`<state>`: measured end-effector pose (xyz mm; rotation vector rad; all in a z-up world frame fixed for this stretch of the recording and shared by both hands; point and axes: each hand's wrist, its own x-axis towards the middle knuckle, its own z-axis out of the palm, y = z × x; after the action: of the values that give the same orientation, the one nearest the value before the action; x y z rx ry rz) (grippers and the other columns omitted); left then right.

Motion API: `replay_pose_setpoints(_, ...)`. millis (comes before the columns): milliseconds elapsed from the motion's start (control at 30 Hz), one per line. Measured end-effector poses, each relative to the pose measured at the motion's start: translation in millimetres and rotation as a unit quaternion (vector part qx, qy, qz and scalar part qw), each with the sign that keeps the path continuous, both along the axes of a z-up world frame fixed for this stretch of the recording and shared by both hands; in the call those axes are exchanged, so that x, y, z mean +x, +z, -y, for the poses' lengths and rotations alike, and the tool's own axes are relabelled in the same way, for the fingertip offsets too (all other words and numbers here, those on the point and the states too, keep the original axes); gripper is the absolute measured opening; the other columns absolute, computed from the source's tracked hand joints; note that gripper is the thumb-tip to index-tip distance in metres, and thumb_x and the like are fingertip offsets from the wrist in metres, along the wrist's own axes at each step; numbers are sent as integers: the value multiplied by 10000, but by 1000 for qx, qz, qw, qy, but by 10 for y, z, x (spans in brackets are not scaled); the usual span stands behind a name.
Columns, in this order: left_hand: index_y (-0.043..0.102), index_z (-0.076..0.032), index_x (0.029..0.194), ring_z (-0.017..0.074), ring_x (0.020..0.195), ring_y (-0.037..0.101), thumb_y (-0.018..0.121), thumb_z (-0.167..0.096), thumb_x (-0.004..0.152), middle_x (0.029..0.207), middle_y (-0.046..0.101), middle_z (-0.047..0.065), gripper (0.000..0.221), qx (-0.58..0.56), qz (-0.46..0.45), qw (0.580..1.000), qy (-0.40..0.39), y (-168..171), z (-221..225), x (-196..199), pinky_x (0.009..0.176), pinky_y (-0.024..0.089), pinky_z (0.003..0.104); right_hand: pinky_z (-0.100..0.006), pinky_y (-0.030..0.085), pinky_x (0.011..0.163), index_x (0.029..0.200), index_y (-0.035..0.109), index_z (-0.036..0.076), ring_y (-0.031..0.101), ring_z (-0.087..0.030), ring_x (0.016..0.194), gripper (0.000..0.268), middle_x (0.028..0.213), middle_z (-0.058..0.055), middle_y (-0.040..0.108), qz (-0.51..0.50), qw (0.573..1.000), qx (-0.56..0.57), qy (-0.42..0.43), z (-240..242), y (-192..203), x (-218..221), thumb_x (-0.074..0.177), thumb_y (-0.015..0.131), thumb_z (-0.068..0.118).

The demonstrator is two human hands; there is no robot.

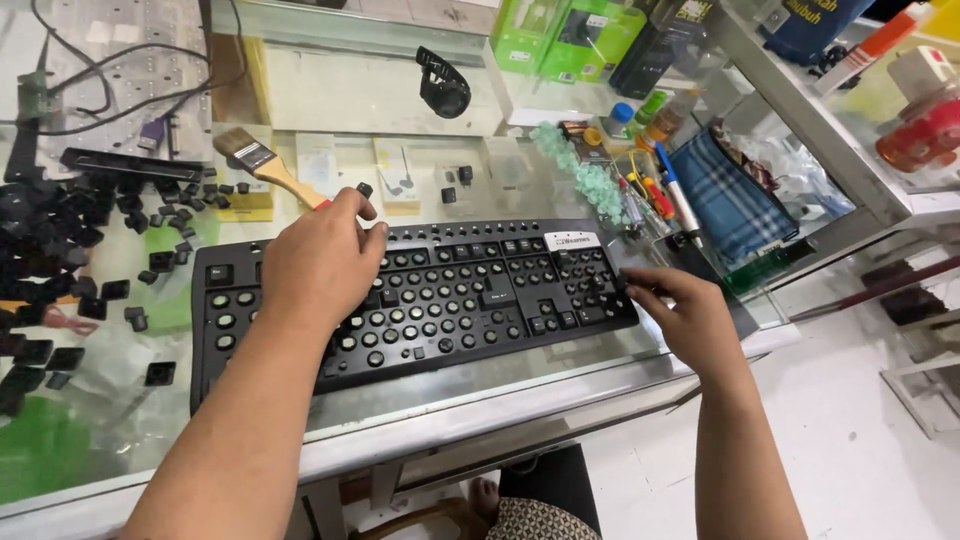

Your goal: Manually attaching individual keycaps to a keyboard base by pressing them onto the switches.

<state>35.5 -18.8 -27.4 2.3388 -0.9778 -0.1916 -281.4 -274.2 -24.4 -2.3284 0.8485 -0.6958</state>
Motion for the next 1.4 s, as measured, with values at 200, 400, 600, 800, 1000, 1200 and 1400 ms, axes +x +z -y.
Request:
replay_pose_setpoints(200, 668, -146, 1187, 333, 990, 746, 605, -333, 1008, 904, 779, 53, 266, -2, 12, 1000, 3, 39, -3, -45, 856, 567, 534, -403, 608, 831, 1133, 812, 59, 755, -288, 910, 254, 965, -164, 794, -14, 997, -53, 62, -253, 120, 137, 895, 773, -18)
replay_pose_setpoints(400, 668, -145, 1194, 340, 1020, 735, 603, -346, 1002, 912, 767, 54, 285, 1, 5, 1000, -4, 49, 3, -46, 858, 560, 537, -427, 615, 753, 1093, 813, 51, 765, -332, 879, 210, 971, -168, 795, -68, 991, -40, 109, -340, 268, 287, 887, 775, 35)
replay_pose_setpoints(600, 678, -132, 1171, 352, 1012, 735, 612, -340, 1000, 904, 764, 71, 277, -9, 8, 1000, -6, 37, 4, -46, 853, 559, 543, -373, 626, 704, 1120, 790, 18, 747, -295, 877, 218, 963, -177, 778, -69, 992, -13, 104, -174, 323, 460, 904, 757, 10)
replay_pose_setpoints(800, 678, -143, 1167, 340, 1022, 733, 610, -347, 993, 906, 763, 57, 277, 2, 8, 1000, -1, 54, 8, -59, 863, 554, 537, -421, 587, 730, 1097, 815, 88, 742, -292, 841, 219, 1008, -131, 788, -96, 981, -79, 147, -106, 241, 587, 881, 790, 65)
replay_pose_setpoints(1000, 683, -125, 1146, 354, 1026, 731, 613, -329, 996, 910, 764, 82, 263, -11, 6, 1000, -7, 62, -10, -68, 857, 557, 544, -399, 579, 718, 1088, 826, 104, 759, -319, 835, 183, 979, -112, 800, -114, 975, -124, 142, -166, 265, 622, 914, 771, 84)
replay_pose_setpoints(1200, 687, -137, 1150, 342, 1025, 727, 621, -342, 993, 903, 760, 67, 266, -7, 7, 1000, -10, 54, -6, -55, 862, 557, 533, -377, 590, 773, 1111, 821, 157, 765, -301, 905, 189, 1013, -41, 796, -147, 960, -198, 132, -82, 126, 586, 933, 762, 133)
replay_pose_setpoints(1400, 695, -142, 1138, 334, 1024, 727, 620, -339, 985, 898, 758, 63, 260, -8, 10, 1000, -8, 37, -9, -52, 865, 558, 531, -403, 597, 786, 1116, 807, 252, 752, -296, 935, 241, 1056, 15, 765, -185, 936, -279, 114, -121, -17, 527, 944, 700, 121)
